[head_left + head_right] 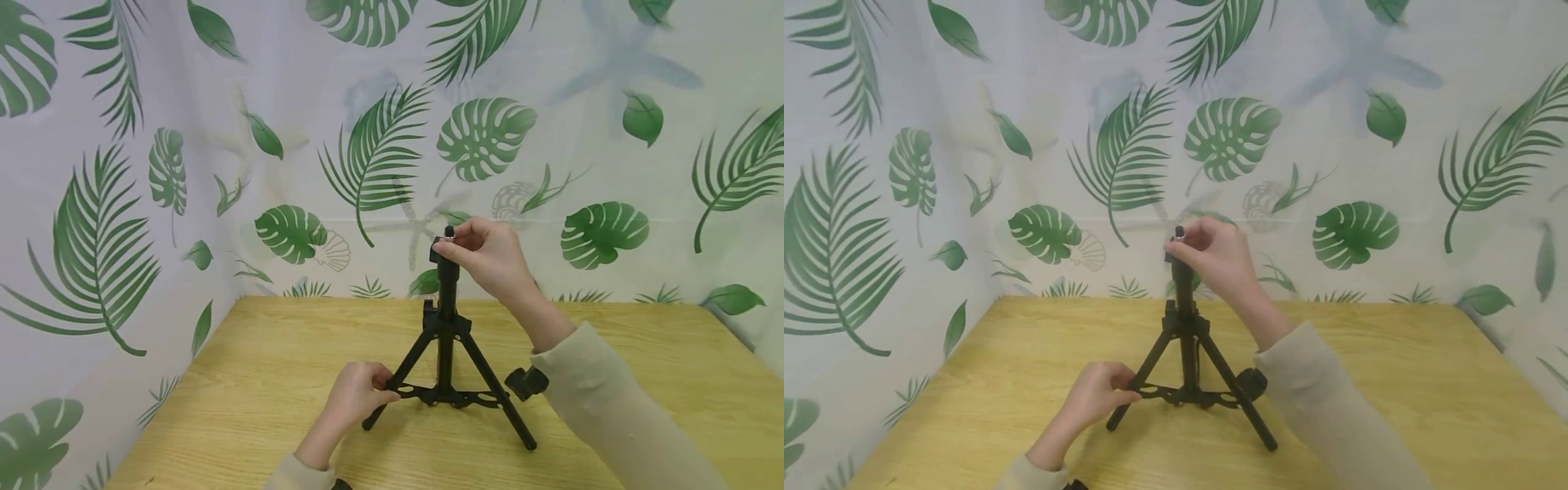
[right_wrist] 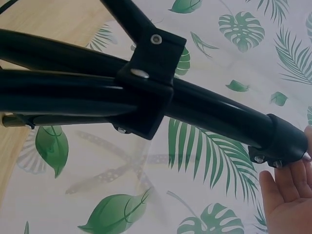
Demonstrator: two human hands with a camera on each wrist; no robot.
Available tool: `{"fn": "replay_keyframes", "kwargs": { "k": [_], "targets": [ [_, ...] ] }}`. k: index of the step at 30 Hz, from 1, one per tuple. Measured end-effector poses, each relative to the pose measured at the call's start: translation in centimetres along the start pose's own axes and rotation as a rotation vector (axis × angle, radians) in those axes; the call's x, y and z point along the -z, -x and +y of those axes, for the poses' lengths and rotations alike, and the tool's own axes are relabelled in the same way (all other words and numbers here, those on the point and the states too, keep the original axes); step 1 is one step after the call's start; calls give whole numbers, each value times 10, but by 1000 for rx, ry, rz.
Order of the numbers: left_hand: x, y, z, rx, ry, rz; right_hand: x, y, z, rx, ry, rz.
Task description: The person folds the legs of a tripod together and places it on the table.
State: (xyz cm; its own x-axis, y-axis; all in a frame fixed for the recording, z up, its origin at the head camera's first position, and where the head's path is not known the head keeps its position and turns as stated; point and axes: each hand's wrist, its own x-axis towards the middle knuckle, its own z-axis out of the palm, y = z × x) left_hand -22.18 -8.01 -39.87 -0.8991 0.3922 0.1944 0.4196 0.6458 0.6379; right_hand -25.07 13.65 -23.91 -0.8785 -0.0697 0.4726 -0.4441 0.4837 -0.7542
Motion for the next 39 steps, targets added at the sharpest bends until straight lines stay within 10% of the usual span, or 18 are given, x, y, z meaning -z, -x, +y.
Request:
{"fn": "replay_keyframes", "kwargs": {
  "k": [14, 39],
  "targets": [
    [-4, -3, 4, -57, -123, 89, 3, -1, -1, 11, 39, -17],
    [-15, -8, 8, -108, -72, 204, 3, 1, -1, 41, 57, -1]
  ]
}}
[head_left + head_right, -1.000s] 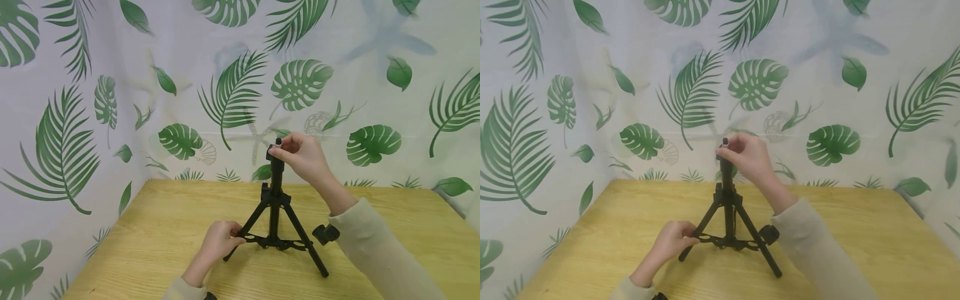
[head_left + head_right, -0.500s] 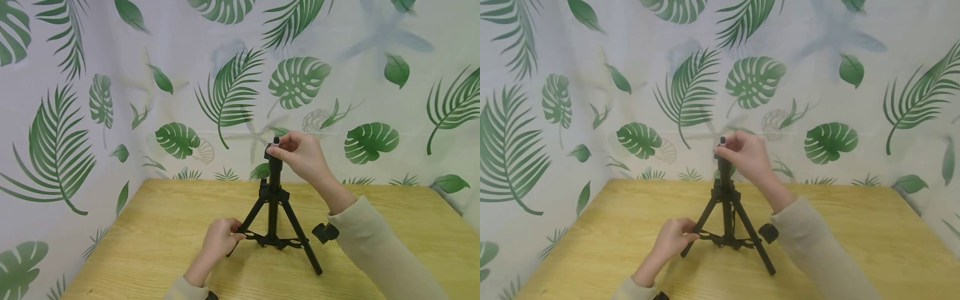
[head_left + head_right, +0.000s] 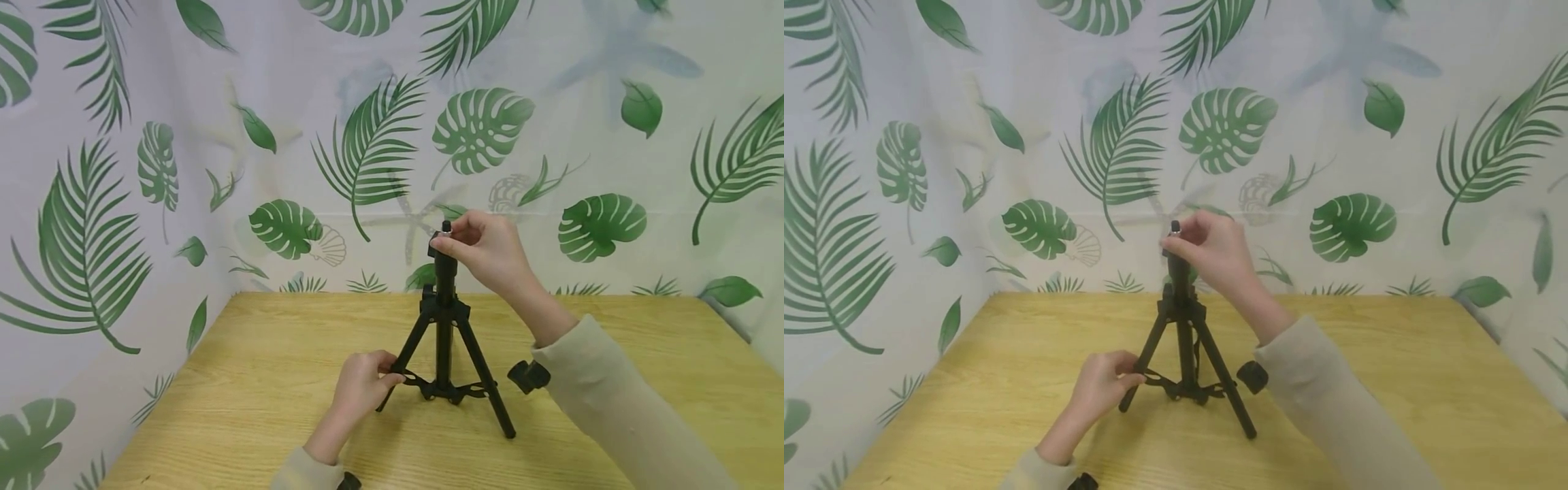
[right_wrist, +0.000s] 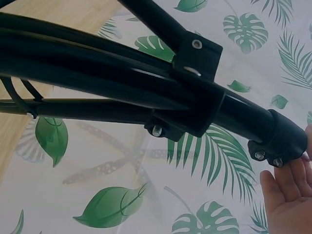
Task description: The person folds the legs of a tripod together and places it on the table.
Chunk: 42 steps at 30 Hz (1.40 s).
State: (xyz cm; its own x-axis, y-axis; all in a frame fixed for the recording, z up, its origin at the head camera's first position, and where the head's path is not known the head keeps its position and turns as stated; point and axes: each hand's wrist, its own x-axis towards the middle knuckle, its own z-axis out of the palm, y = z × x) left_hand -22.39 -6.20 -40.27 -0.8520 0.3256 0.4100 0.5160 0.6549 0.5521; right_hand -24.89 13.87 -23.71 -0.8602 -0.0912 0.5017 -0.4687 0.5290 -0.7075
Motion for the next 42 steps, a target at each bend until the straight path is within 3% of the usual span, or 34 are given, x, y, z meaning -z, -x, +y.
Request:
{"fn": "replay_keyframes", "kwargs": {
  "k": [13, 21, 42],
  "targets": [
    [0, -3, 2, -28, -24, 0, -1, -1, 1, -1, 1, 1],
    [0, -5, 3, -59, 6, 3, -3, -1, -1, 10, 0, 17],
    [-1, -10, 5, -6, 33, -35, -6, 1, 0, 21, -3, 37]
  ]
}}
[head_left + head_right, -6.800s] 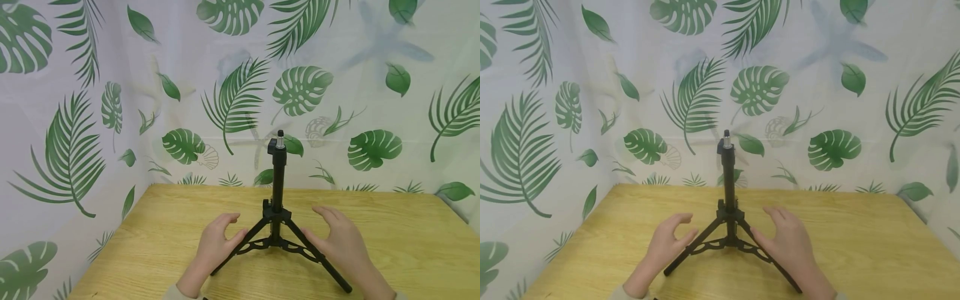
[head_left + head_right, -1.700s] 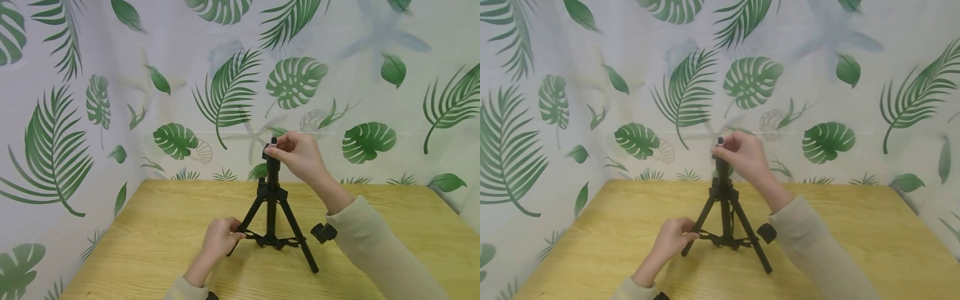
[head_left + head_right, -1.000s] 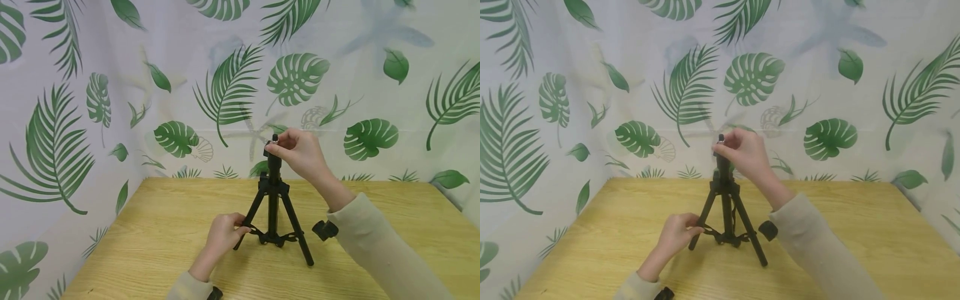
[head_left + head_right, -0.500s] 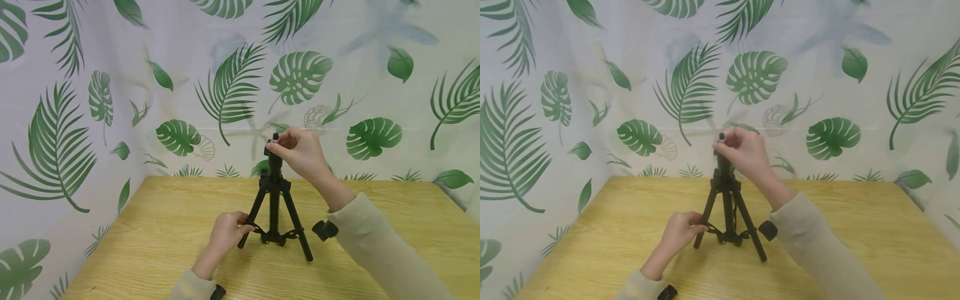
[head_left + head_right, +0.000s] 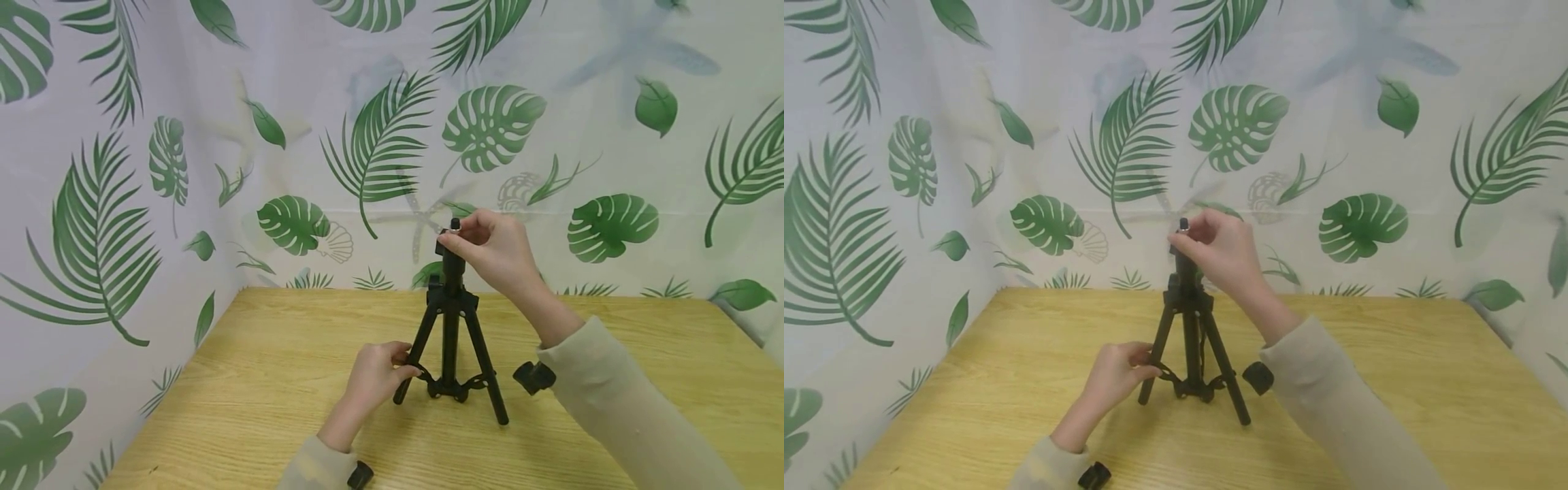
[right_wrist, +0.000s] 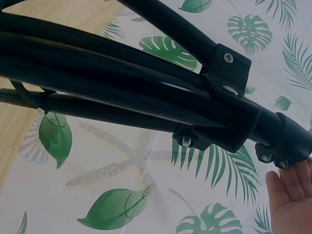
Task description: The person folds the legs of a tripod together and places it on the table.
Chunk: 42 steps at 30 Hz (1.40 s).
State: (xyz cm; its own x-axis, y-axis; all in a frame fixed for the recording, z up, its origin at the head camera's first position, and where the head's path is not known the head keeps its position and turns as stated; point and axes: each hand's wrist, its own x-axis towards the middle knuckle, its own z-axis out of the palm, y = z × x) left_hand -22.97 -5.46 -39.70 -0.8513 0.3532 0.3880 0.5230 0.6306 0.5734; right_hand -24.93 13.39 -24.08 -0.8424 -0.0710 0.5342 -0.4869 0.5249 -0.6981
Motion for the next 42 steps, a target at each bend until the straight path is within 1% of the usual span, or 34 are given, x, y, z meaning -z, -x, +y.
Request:
{"fn": "replay_keyframes", "kwargs": {
  "k": [5, 10, 12, 23, 32, 35, 42],
  "targets": [
    [-1, -1, 1, 17, 19, 5, -1, -1, 1, 7, 0, 2],
    [-1, -2, 3, 54, 35, -9, -1, -1, 2, 18, -1, 2],
    [-1, -2, 4, 59, 37, -11, -1, 0, 2, 21, -3, 5],
    [-2, -4, 8, 33, 34, 6, -2, 1, 2, 19, -3, 9],
    [-4, -7, 9, -3, -6, 28, -1, 0, 3, 27, 2, 18],
    [-4, -8, 10, 5, -6, 25, -1, 0, 3, 23, 2, 20],
    [-4, -8, 12, 50, -10, 2, -2, 0, 2, 13, -7, 15]
  ]
}}
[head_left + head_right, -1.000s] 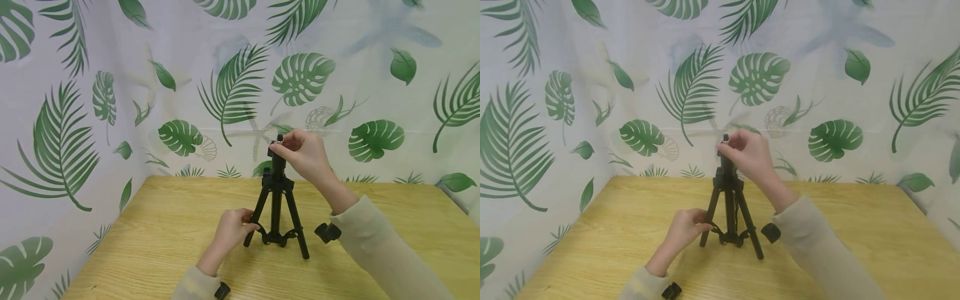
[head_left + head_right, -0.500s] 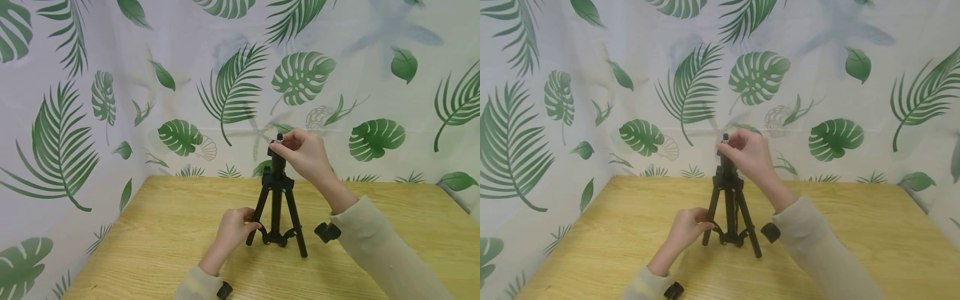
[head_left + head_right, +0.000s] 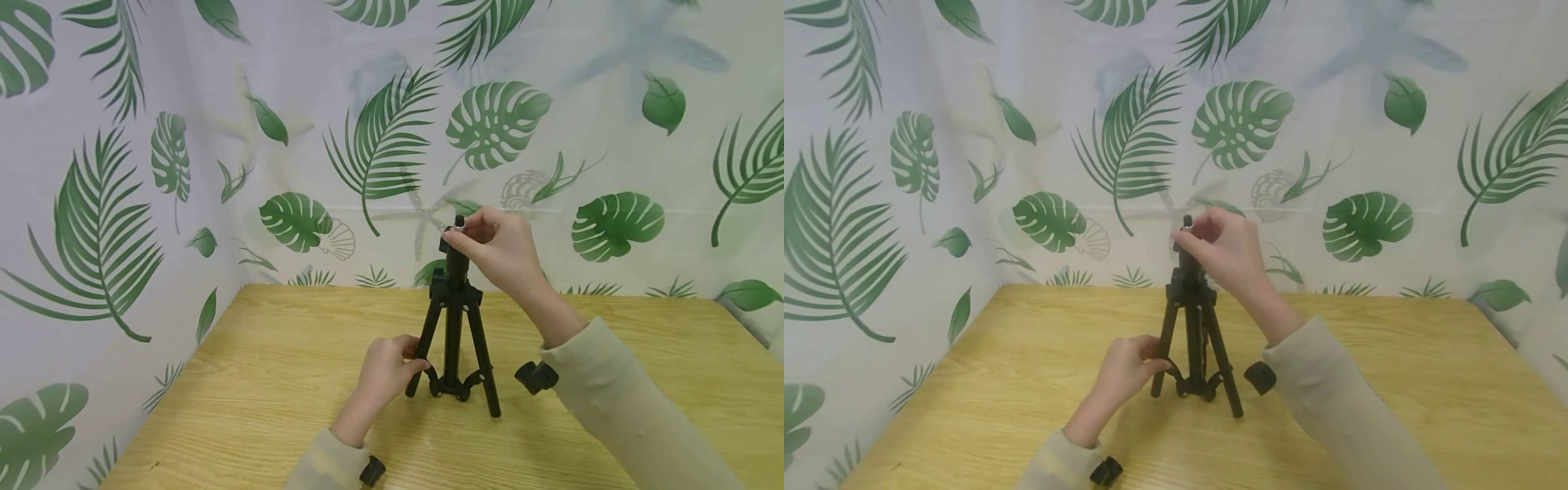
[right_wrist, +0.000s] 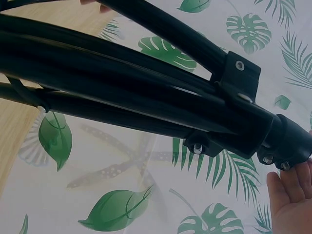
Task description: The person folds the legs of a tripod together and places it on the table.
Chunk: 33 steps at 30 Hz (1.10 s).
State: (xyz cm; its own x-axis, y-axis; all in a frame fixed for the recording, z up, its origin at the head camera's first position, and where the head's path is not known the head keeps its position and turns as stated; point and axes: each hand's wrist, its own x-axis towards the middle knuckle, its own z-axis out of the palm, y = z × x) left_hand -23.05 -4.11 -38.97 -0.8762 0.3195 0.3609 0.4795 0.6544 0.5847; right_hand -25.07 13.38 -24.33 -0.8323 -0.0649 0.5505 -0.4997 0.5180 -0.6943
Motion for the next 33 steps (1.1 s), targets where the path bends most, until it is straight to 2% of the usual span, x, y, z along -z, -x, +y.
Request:
{"fn": "replay_keyframes", "kwargs": {
  "k": [14, 33],
  "targets": [
    [-4, -1, 3, 38, 7, 14, 0, 0, 0, -9, 2, 3],
    [-6, -3, 2, 27, 40, 27, 0, 0, 0, -10, 2, 9]
  ]
}}
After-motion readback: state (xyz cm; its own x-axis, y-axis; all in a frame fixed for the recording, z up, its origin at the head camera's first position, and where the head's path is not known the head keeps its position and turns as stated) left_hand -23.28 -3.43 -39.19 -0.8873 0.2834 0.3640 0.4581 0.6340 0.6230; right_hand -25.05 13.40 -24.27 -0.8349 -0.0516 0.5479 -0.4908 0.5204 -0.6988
